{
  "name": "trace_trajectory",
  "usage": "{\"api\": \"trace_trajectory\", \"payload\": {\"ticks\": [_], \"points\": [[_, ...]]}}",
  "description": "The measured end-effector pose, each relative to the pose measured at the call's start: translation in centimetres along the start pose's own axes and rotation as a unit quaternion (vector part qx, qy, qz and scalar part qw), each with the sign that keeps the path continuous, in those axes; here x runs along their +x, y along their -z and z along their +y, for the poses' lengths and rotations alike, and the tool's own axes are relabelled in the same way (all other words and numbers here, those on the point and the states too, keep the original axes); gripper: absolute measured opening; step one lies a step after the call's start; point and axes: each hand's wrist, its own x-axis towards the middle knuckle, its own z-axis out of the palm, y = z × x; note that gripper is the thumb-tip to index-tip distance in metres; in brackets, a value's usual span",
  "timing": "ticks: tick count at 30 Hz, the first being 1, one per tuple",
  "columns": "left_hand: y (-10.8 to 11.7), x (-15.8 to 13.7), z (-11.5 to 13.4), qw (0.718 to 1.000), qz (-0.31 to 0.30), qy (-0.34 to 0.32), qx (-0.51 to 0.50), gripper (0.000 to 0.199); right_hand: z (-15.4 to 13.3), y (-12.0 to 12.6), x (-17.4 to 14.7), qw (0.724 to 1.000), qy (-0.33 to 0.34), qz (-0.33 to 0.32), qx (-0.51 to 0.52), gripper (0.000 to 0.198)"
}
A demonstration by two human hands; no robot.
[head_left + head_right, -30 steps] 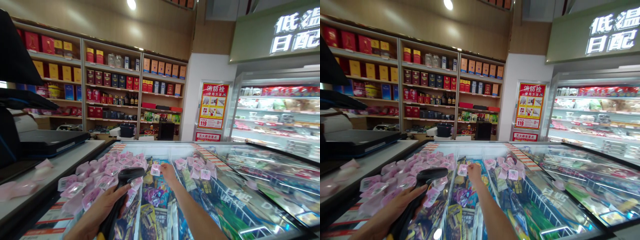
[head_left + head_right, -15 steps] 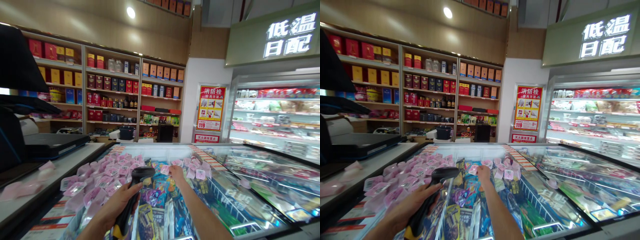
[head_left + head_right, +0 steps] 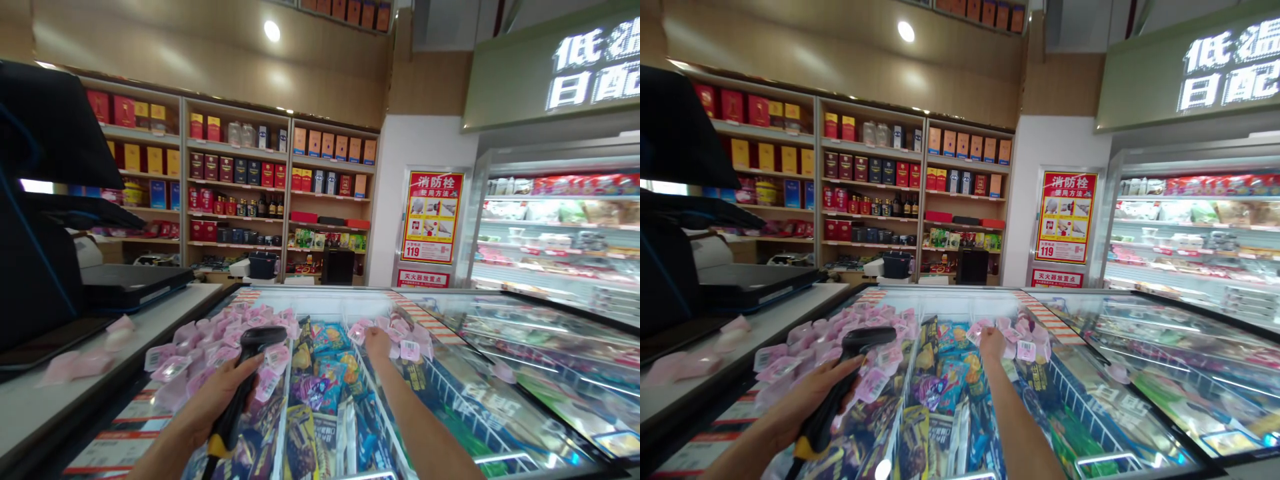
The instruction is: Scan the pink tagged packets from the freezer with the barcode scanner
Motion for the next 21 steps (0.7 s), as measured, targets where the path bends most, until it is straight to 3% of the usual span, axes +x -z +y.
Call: {"api": "trace_trajectory", "payload": {"ticks": [4,7,10,13,17,21], "points": [[1.7,-0.2,-0.1,1.0,0.021,-0.005,0.018,0.033,-3.1,-0.3,-2.6,0.993,0.112,0.016,0.022,0.025],[2.1,-0.6,-0.3,0.999,0.042,0.007,0.017,0.031,-6.1,-2.0,-5.8,0.972,0.172,-0.127,0.098,0.027],[2.4,-1.1,-0.5,0.999,0.036,0.007,0.006,0.028,-8.5,-3.8,-8.5,0.927,0.211,-0.279,0.137,0.046],[2.9,-1.6,-0.6,0.999,0.042,0.005,-0.013,0.026,-9.9,-5.1,-9.8,0.892,0.246,-0.352,0.137,0.058],[3.0,-2.0,-0.3,0.999,0.042,0.013,-0.021,0.028,-10.4,-6.1,-10.0,0.9,0.233,-0.351,0.111,0.045],[2.3,-2.3,-0.3,0.999,0.023,0.023,-0.024,0.032,-9.0,-6.0,-9.3,0.928,0.212,-0.279,0.129,0.047]]}}
